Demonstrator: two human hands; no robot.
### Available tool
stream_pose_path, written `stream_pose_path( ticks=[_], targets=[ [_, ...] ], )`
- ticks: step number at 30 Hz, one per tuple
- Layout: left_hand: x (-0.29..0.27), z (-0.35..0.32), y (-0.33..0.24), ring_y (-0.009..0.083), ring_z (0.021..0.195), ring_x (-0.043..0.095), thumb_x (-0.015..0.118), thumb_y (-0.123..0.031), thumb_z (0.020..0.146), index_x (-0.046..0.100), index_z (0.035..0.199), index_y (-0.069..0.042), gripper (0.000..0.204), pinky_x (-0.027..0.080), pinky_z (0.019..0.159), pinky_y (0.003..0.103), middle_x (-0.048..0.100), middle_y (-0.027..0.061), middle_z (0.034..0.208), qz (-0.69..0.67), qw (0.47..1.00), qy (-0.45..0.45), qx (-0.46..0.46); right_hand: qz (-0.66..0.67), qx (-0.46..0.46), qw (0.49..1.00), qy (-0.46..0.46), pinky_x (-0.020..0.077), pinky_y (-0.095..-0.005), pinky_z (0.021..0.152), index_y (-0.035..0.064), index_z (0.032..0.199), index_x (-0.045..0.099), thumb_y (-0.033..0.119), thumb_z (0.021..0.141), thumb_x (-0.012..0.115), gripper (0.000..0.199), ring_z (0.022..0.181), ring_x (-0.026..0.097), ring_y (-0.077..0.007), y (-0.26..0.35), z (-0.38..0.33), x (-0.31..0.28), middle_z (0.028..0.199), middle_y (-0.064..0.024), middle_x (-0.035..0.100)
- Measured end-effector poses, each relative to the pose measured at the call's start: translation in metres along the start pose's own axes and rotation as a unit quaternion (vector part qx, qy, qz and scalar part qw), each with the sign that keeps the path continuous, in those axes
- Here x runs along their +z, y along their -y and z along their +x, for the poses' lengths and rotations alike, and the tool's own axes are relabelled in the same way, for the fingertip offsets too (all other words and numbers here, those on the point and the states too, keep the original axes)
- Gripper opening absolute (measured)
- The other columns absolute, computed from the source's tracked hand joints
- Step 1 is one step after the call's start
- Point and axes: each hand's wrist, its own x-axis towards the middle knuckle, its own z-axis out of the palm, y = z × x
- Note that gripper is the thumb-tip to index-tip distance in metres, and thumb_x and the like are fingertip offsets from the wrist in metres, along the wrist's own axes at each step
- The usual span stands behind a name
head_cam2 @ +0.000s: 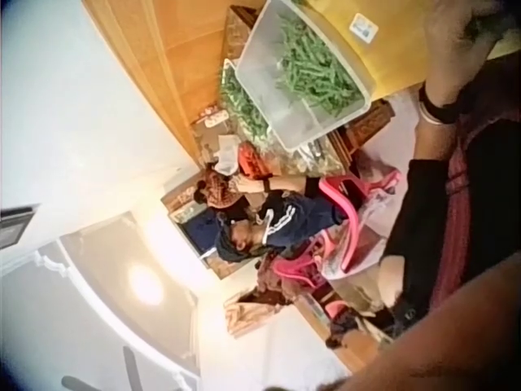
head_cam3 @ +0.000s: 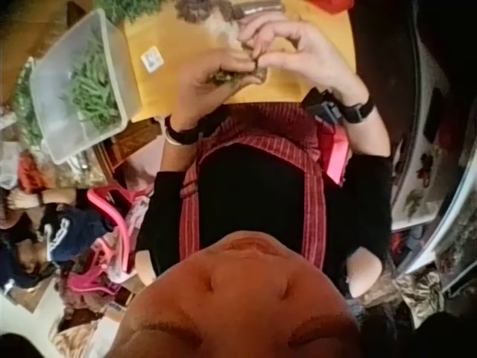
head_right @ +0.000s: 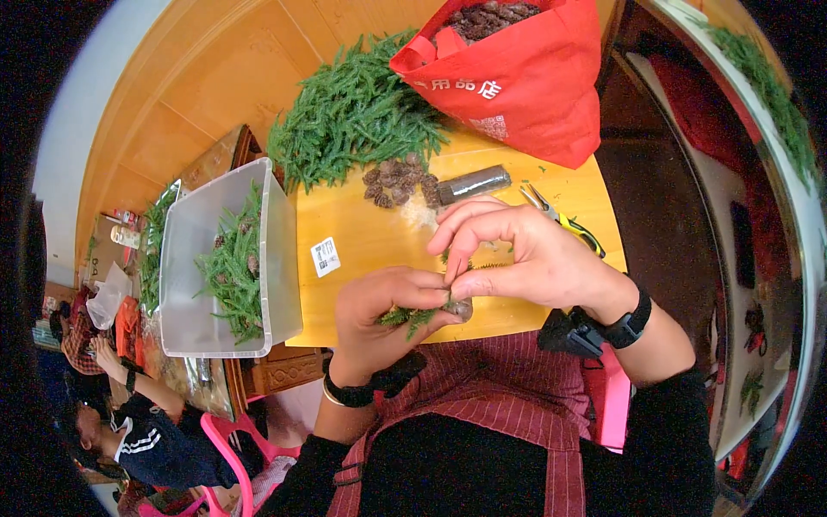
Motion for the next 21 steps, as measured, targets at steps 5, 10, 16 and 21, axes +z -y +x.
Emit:
stream_pose_path(
  ticks=[5, 10, 16, 21],
  targets=[
    [0.001, 0.003, -0.006, 0.022, 0.066, 0.062, 0.075, -0.003, 0.061, 0.059, 0.082, -0.006, 0.027, 0.047, 0.056, 0.027, 0.064, 0.0092, 0.081, 0.109, 0.993, -0.021, 0.041, -0.002, 0.011, 0.999, -0.035, 0.0281, -0.0386, 0.095, 0.0058, 0.069, 0.059, 0.017, 0.068, 0.07, 0.015, 0.108, 0.043, -0.0246, 0.002, -0.002, 0.006, 0.097, -0.007, 0.058],
    [0.005, 0.004, -0.007, 0.0228, 0.063, 0.06, 0.075, -0.003, 0.06, 0.059, 0.083, -0.005, 0.028, 0.045, 0.052, 0.027, 0.064, 0.009, 0.081, 0.208, 0.971, -0.063, 0.099, -0.16, -0.065, 0.976, -0.134, 0.0277, -0.0408, 0.095, 0.005, 0.07, 0.055, 0.009, 0.069, 0.063, 0.01, 0.112, 0.041, -0.0281, 0.009, -0.005, 0.016, 0.097, -0.0074, 0.057],
    [0.011, 0.01, -0.01, 0.0235, 0.07, 0.06, 0.075, -0.004, 0.06, 0.058, 0.084, -0.005, 0.029, 0.045, 0.065, 0.03, 0.063, 0.0085, 0.08, 0.312, 0.941, -0.078, 0.107, -0.314, -0.095, 0.911, -0.251, 0.0285, -0.0433, 0.095, 0.004, 0.073, 0.055, 0.009, 0.069, 0.06, 0.008, 0.113, 0.04, -0.0317, 0.005, -0.013, 0.03, 0.098, -0.0086, 0.058],
    [0.008, 0.005, 0.007, 0.0205, 0.075, 0.06, 0.07, -0.004, 0.067, 0.057, 0.084, -0.004, 0.022, 0.043, 0.082, 0.033, 0.063, 0.0073, 0.082, 0.126, 0.987, -0.096, -0.007, -0.073, -0.048, 0.97, -0.225, 0.029, -0.0382, 0.096, 0.0016, 0.09, 0.057, 0.011, 0.072, 0.056, 0.021, 0.113, 0.042, -0.0279, -0.002, -0.023, 0.01, 0.104, -0.0101, 0.056]
  ],
)
